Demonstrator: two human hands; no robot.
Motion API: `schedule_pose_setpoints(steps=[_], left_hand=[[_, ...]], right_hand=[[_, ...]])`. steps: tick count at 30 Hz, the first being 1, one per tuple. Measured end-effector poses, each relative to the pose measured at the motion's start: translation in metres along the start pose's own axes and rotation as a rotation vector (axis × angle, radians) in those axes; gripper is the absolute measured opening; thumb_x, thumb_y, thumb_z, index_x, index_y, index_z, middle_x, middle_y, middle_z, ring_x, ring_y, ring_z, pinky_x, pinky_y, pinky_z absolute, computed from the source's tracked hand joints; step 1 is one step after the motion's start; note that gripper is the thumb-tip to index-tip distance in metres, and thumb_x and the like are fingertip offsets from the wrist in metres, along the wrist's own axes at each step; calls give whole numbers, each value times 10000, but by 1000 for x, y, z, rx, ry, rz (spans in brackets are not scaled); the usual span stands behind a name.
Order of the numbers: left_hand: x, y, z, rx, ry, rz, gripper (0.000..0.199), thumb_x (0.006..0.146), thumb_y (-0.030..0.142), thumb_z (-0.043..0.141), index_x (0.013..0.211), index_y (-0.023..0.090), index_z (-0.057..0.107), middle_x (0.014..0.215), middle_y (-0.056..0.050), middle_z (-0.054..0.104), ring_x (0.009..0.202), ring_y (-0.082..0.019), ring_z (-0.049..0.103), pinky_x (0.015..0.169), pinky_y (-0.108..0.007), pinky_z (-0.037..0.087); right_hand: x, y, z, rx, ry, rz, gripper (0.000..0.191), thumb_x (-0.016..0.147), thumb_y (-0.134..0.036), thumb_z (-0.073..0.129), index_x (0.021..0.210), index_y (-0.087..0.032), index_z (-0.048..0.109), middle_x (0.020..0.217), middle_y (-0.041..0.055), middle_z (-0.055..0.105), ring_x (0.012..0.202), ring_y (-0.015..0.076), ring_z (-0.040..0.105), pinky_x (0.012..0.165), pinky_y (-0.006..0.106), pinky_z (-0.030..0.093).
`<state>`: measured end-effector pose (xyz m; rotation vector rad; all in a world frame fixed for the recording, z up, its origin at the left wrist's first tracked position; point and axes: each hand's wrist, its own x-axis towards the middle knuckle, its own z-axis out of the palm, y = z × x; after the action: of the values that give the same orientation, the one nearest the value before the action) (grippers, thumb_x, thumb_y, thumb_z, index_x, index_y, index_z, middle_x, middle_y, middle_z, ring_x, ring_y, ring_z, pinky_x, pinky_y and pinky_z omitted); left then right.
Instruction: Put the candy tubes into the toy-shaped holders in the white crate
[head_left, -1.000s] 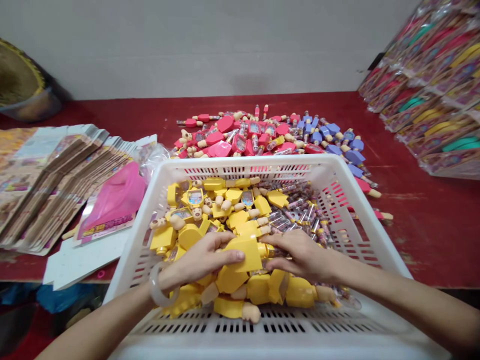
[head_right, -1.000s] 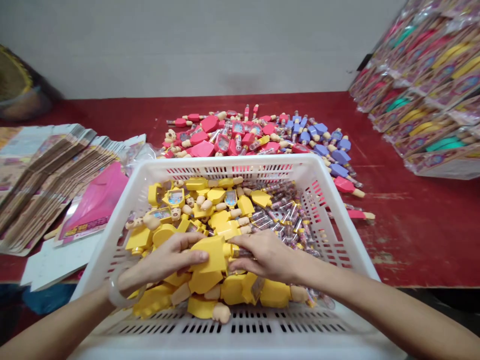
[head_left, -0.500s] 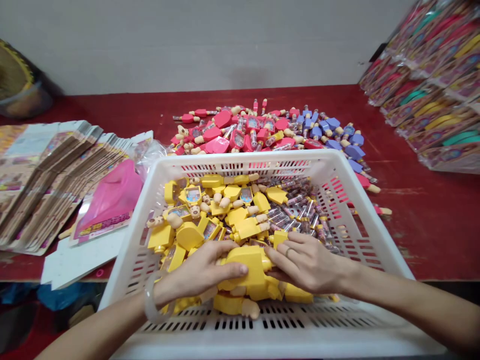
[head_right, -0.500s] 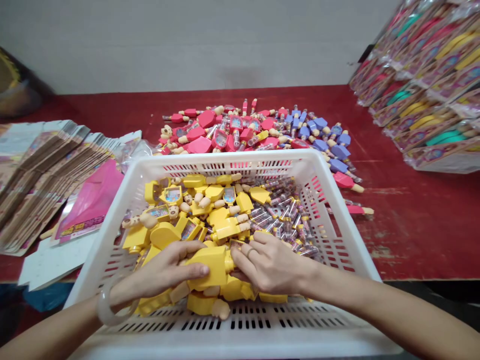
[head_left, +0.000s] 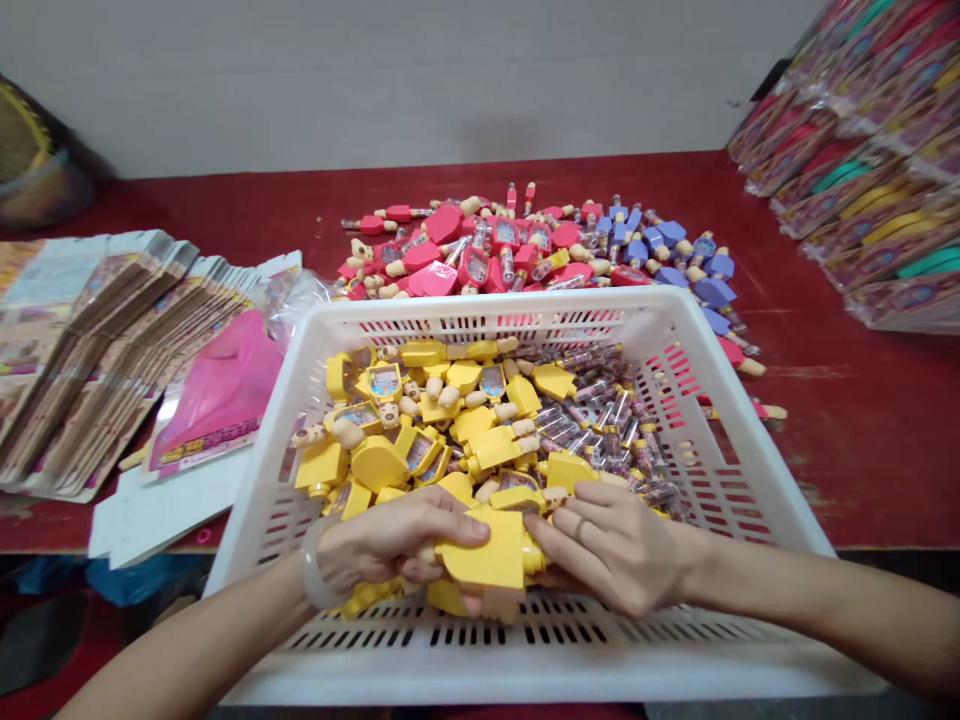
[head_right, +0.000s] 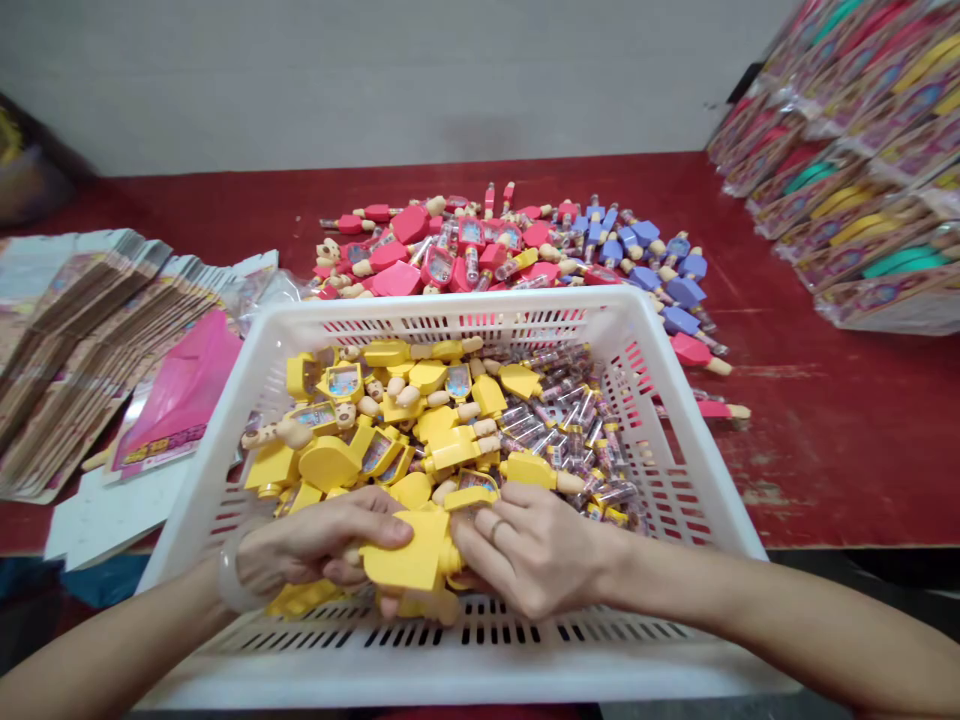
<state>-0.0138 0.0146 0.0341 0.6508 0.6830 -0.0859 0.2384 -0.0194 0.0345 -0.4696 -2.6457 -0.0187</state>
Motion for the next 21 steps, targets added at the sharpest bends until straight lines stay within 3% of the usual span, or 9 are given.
schedule_pose_setpoints(steps=[2,6,13,18,21], left_hand=[[-2,0,2,33,38,2,371,778,445,662,833,78,654,655,-68,672,313,-16,254,323,-213,72],[-2,-3,5,157,246,95,405,793,505,645,812,101,620,663,-55,664,381,-28,319,368,-179,173],[-1,1,-3,211,142,105,391,813,484,611,816,95,642,666,-49,648,362,-22,276,348,-189,155],[-3,2,2,341,242,110,434,823,536,586,861,107,637,649,-14,597,406,-43,329,368,-180,216],[-6,1,6,661,409,238,417,830,538,592,925,136,651,750,-15,618,574,-92,499,501,-187,372]], right_hand=[[0,-4,-1,-30,-17,20,248,923,-173,488,1082,-14,592,694,72,604,594,187,565,515,330,394],[-2,-3,7,-129,-67,81,238,941,-179,494,1089,-16,585,728,85,626,653,200,589,548,336,409],[-3,2,13,-19,0,111,255,980,-239,463,1097,-35,562,756,80,638,626,170,568,544,318,399],[-3,-1,11,74,-86,213,272,997,-295,431,999,-74,589,695,57,614,571,170,543,526,316,357],[-3,2,9,258,-177,351,294,997,-352,429,955,-111,592,690,46,619,555,161,541,508,296,318]])
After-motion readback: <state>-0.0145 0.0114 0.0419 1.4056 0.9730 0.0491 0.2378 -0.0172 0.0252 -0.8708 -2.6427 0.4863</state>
